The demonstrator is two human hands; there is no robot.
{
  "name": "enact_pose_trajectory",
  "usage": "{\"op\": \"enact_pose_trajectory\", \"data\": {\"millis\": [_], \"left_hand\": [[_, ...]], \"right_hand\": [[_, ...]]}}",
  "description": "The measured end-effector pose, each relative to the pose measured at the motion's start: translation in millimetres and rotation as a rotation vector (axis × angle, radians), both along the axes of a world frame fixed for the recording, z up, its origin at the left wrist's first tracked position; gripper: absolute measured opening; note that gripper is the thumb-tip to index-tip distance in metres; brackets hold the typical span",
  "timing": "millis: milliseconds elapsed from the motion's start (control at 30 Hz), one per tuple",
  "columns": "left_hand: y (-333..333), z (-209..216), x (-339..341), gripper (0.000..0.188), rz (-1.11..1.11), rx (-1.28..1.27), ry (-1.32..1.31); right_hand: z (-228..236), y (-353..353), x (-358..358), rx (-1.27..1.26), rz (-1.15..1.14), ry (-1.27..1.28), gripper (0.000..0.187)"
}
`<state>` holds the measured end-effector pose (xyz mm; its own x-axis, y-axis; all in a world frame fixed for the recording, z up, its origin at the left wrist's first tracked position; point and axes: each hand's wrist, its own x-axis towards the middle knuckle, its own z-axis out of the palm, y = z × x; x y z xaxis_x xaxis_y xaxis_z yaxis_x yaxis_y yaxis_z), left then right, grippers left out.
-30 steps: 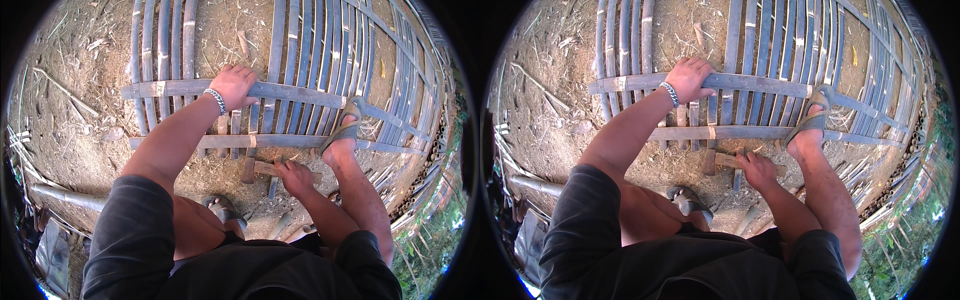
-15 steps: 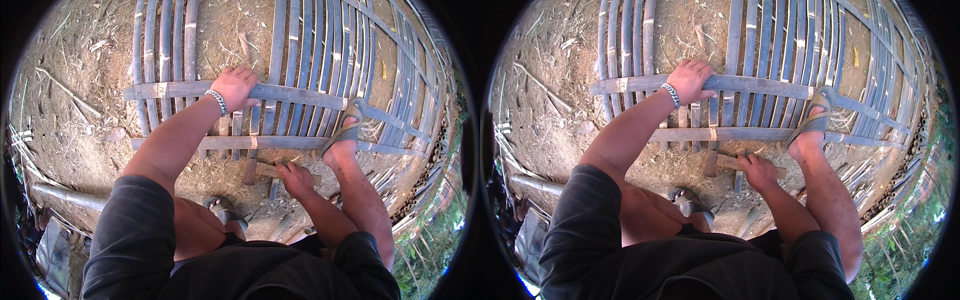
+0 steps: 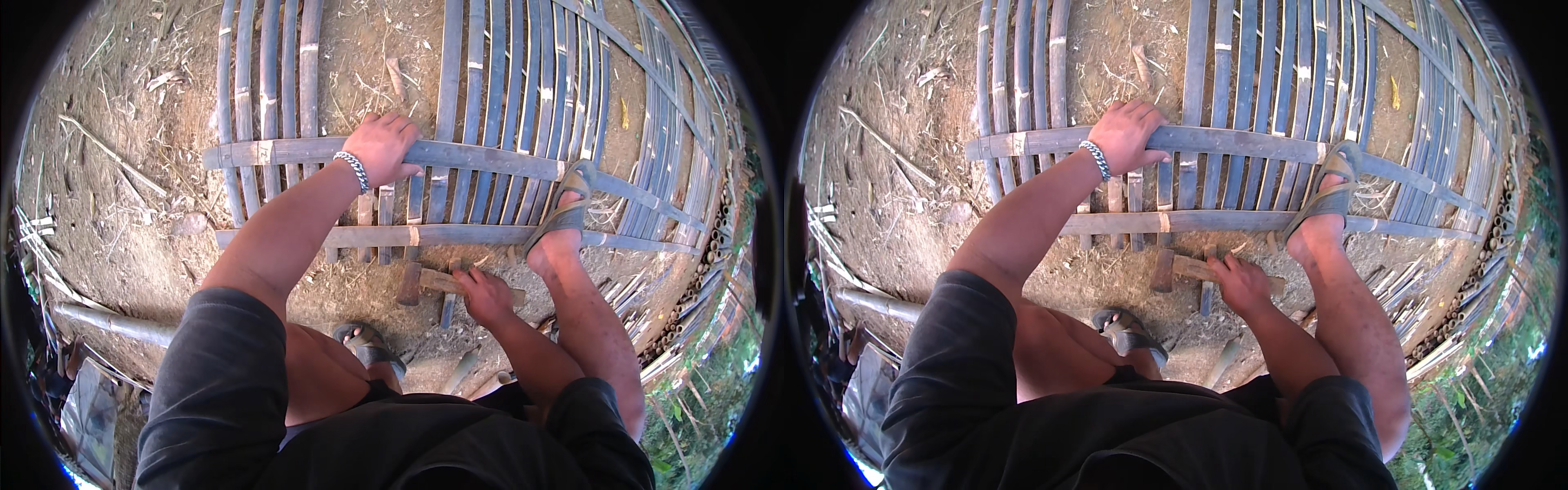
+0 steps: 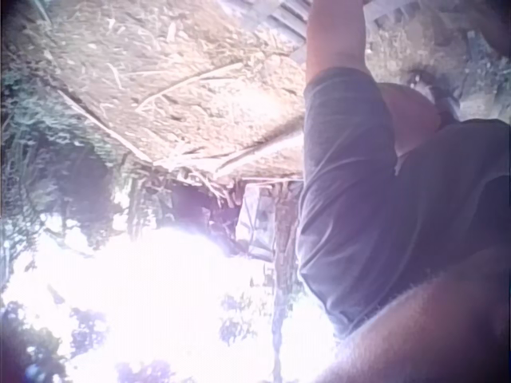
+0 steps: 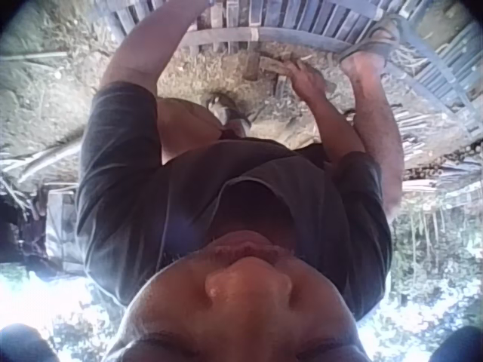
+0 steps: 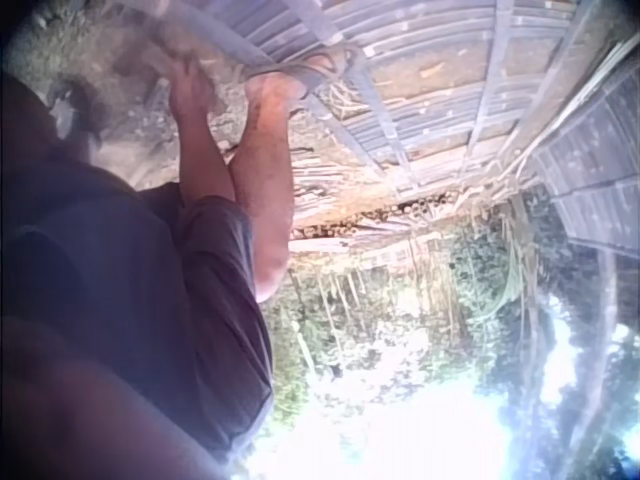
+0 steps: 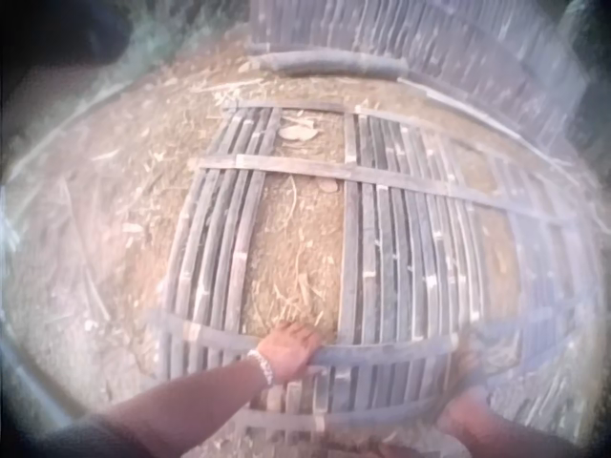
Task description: The person is assembling a bamboo structure by hand, using a hammer to drive small wooden pegs or wedges into pre-cut slots in the bamboo slats to secure them to the frame.
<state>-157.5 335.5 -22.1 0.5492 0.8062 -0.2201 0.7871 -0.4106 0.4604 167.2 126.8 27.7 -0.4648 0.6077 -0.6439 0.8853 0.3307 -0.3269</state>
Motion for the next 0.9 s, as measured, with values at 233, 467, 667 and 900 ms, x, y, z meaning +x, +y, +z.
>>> {"op": "enact_pose_trajectory", "data": {"millis": [233, 467, 667, 900], "left_hand": [[-1.7, -3.5, 0.7, 0.057, 0.025, 0.060, -0.008], [-0.6, -4.1, -0.4, 0.057, 0.021, 0.031, -0.023], [-1.2, -3.4, 0.2, 0.056, 0.028, 0.049, -0.016], [-3.5, -7.8, -1.0, 0.056, 0.028, 0.088, -0.055]], "right_hand": [[-2.9, -19.5, 3.3, -0.029, -0.318, 0.213, 0.053], [5.4, 17.2, -67.7, 0.002, -0.710, 0.410, 0.047], [2.7, 35.7, -78.9, -0.039, -0.771, 0.407, 0.050], [2.4, 45.1, -92.2, 0.013, -0.812, 0.530, 0.054]]}}
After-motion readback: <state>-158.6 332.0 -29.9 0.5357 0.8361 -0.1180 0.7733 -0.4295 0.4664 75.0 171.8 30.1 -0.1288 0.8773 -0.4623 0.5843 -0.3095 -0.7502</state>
